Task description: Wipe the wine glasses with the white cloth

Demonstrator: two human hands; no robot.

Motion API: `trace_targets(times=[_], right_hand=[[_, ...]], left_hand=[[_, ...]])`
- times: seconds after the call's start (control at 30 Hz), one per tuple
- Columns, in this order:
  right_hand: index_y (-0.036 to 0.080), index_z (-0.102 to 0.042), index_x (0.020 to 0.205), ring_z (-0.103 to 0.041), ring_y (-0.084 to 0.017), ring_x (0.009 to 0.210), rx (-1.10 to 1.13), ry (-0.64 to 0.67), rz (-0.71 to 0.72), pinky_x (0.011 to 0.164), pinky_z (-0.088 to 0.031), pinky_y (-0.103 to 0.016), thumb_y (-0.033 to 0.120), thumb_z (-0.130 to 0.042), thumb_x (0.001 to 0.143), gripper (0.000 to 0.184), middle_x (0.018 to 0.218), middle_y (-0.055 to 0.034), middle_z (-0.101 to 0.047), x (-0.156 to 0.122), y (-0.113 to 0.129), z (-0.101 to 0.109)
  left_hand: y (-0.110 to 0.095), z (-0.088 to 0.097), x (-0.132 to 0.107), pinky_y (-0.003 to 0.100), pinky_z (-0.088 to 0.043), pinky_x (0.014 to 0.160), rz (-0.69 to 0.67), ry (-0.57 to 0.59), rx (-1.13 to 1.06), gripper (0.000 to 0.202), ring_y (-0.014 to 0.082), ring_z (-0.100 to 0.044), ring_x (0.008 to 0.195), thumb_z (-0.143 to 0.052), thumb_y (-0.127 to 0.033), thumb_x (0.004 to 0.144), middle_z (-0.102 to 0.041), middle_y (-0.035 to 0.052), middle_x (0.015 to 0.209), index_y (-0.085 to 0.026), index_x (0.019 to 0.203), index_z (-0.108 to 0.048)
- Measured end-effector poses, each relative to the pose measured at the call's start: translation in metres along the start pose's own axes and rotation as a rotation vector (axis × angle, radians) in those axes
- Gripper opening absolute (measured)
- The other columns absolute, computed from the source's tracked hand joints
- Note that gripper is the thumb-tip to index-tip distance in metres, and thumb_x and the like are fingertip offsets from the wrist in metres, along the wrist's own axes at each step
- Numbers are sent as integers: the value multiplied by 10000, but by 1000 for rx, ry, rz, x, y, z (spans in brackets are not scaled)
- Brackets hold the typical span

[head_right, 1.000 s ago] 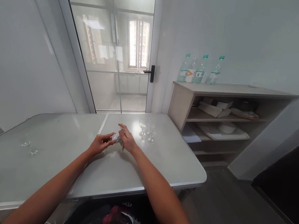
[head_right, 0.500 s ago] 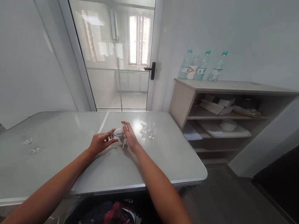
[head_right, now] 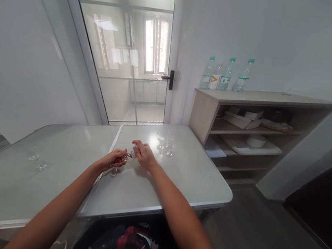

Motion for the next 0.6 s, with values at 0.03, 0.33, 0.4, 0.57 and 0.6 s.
trace_targets(times=[0.03,0.33,0.4,0.57,0.6], right_hand=[[252,-629,1191,-432,-162,615,38,-12,-18,724,-406,-300,537,-490,999,371,612,56,-459,0,-1,0],[237,-550,1193,-496,-143,585,703,-232,-449,545,-373,-240,566,-670,823,509,663,68,-507,-4,-45,-8],[246,-544,1187,-533,-149,595,713,-305,-452,549,-396,-244,512,-724,781,518,680,61,-552,-6,-47,-4],[274,-477,1222,-639,-181,667,747,-424,-398,636,-502,-296,414,-791,725,605,778,39,-634,-8,-43,8],[276,-459,1220,-652,-188,685,756,-432,-383,654,-515,-309,409,-797,719,620,800,35,-641,-7,-42,10]], left_hand=[[0,1,0,207,-235,393,0,-3,14,693,67,-343,393,-489,-765,907,-579,27,585,-109,943,-707],[-34,19,-13,256,-427,605,-371,-521,807,581,158,-614,599,-722,-608,836,-718,3,697,-244,1289,-728],[-33,19,-13,263,-444,623,-374,-581,832,591,168,-643,625,-741,-585,833,-751,10,750,-261,1326,-708],[-34,21,-12,264,-471,640,-385,-629,797,591,160,-653,617,-740,-581,844,-759,-2,766,-267,1342,-693],[-33,22,-13,264,-473,646,-388,-634,795,598,157,-651,613,-735,-583,850,-757,-3,764,-262,1352,-685]])
Point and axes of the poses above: each hand's wrist, its own x-axis towards the middle knuckle, its own z-axis out of the back of the hand, y = z × x, the point moved 8 cm from there along x, towards the middle knuckle
